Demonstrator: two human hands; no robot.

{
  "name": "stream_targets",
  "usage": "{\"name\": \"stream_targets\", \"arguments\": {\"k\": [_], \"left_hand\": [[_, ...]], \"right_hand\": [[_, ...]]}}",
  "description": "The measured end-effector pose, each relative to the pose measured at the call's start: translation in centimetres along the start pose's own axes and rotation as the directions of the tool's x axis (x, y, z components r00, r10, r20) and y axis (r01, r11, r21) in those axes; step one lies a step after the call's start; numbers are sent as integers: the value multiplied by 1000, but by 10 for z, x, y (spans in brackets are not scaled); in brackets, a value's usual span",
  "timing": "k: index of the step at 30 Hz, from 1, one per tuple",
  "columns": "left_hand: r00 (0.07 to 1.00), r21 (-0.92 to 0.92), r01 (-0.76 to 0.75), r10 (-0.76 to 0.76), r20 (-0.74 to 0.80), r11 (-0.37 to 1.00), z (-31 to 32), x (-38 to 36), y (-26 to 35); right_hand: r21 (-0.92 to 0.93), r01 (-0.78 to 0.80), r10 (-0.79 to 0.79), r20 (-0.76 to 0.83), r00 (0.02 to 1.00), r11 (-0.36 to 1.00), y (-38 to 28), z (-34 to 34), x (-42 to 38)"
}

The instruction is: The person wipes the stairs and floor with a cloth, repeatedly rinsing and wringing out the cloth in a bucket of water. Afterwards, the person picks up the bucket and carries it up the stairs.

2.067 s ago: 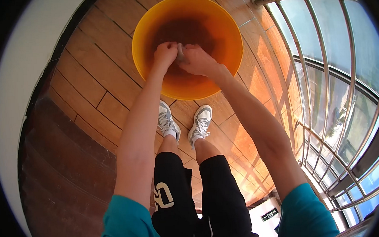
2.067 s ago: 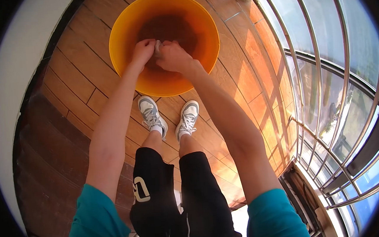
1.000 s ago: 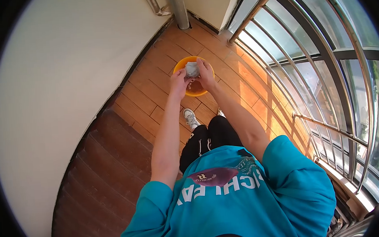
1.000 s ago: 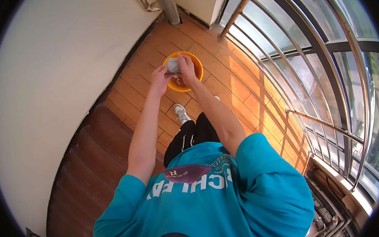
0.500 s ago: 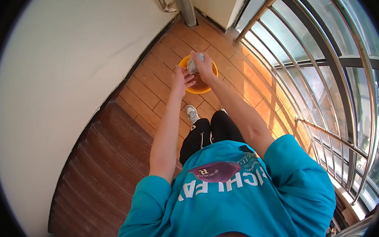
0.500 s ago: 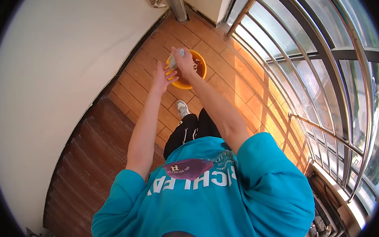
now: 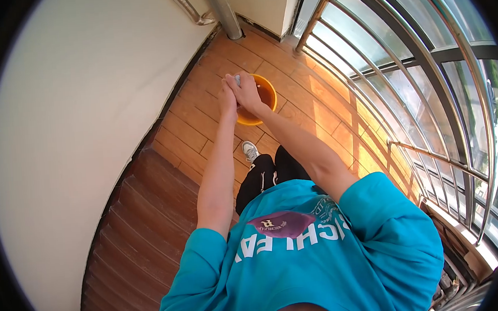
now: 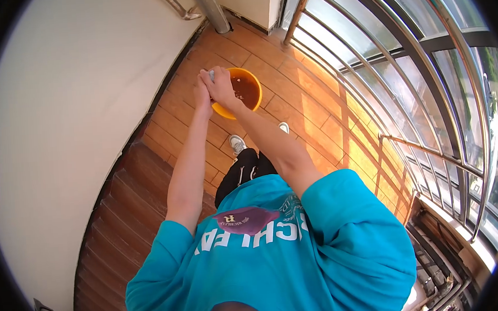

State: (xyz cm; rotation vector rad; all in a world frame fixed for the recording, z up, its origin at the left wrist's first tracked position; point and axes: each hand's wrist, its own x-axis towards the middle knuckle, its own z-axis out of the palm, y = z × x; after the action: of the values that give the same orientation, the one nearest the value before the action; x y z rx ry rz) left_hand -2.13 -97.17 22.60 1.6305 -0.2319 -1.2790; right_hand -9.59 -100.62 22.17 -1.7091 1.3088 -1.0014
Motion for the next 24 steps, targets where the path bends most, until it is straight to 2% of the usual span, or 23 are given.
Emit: {"name": "stream_targets", "arguments": {"k": [2, 4, 5, 7, 10, 12, 15, 24], "left_hand": [[999, -17, -43, 43, -12, 999, 2, 7, -5], [996, -33, -86, 85, -32, 996, 2, 4, -1], [998, 37, -54, 55, -18, 998, 2, 3, 2], [1000, 108, -15, 16, -10, 994, 2, -3, 2], [997, 121, -61, 67, -46, 991, 6, -3, 2], [983, 144, -143, 157, -93, 979, 8, -4, 2], [979, 201, -170, 188, -75, 965, 6, -7, 8], [990, 158, -134, 140, -31, 978, 1, -16, 23]], "right_hand": [[169, -179, 157, 135, 978, 969, -6, -5, 1], [170, -203, 180, 145, 973, 964, -4, -6, 0], [168, -221, 196, 154, 968, 961, -3, -7, 1], [149, -218, 193, 170, 967, 964, 1, -7, 0], [116, -197, 176, 169, 970, 974, 3, -5, -1], [99, -179, 162, 161, 974, 979, 2, -6, -3], [101, -190, 170, 182, 969, 977, -3, -8, 1], [69, -124, 109, 189, 976, 990, -9, -5, 3]]}}
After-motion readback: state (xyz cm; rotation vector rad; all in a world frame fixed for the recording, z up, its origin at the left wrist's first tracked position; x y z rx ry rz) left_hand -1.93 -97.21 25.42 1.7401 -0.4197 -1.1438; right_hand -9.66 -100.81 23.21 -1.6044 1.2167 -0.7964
